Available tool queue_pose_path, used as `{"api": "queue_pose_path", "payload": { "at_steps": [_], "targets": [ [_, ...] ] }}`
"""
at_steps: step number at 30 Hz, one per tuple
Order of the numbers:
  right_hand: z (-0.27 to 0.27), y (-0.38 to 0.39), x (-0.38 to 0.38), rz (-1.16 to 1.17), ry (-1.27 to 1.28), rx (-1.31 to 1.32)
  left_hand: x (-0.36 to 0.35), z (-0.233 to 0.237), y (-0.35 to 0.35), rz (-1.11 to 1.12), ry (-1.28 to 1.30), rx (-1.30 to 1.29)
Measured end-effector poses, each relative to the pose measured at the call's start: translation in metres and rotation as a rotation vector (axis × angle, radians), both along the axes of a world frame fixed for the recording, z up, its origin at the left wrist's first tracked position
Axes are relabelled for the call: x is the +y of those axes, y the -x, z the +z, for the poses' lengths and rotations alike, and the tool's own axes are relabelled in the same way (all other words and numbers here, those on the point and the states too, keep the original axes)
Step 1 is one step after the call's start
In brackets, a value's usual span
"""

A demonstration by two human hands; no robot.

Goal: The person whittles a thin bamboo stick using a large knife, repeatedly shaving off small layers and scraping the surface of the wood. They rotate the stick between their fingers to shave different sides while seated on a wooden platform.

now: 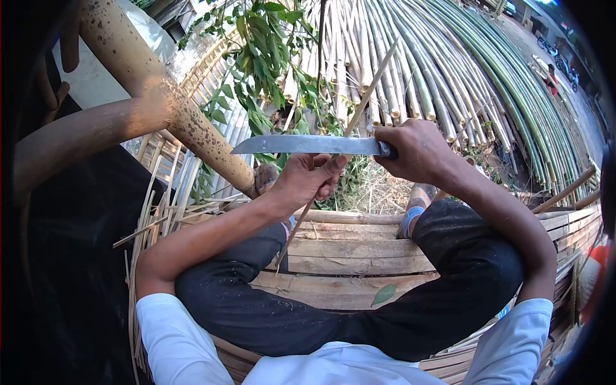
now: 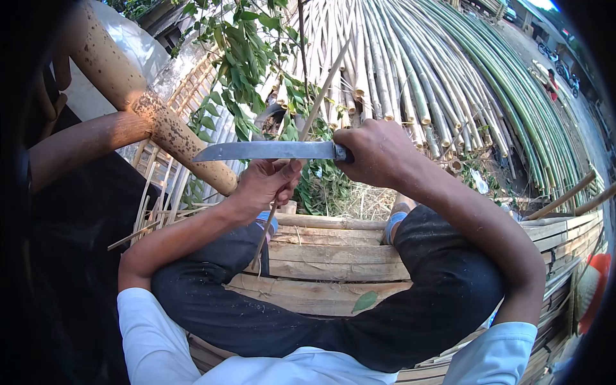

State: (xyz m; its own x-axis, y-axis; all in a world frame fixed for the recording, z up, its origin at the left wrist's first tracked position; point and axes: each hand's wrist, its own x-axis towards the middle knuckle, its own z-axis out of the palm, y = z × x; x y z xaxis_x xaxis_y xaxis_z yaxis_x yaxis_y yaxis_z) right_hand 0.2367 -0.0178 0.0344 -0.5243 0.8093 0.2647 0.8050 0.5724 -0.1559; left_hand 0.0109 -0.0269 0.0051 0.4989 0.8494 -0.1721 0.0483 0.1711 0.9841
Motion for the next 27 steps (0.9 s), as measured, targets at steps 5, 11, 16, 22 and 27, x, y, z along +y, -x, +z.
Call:
{"api": "queue_pose_path", "payload": {
  "at_steps": [5, 11, 16, 22, 27],
  "targets": [
    [-0.001, 0.002, 0.0, 0.013, -0.052, -0.061, 0.0, -0.003, 0.001, -0.041, 0.013, -0.082],
    [-0.008, 0.002, 0.002, 0.065, -0.04, -0.042, -0.004, -0.001, 0.0, -0.101, 0.132, -0.08],
    [-0.01, 0.008, 0.003, 0.093, -0.088, -0.021, -0.002, 0.001, 0.003, -0.12, 0.228, -0.155],
    [-0.003, 0.011, 0.002, -0.027, -0.053, -0.079, -0.002, 0.003, 0.007, -0.196, 0.254, -0.237],
    [-0.005, 0.008, 0.004, -0.039, -0.093, -0.067, -0.002, 0.005, 0.008, -0.169, 0.288, -0.23]
  ]
}}
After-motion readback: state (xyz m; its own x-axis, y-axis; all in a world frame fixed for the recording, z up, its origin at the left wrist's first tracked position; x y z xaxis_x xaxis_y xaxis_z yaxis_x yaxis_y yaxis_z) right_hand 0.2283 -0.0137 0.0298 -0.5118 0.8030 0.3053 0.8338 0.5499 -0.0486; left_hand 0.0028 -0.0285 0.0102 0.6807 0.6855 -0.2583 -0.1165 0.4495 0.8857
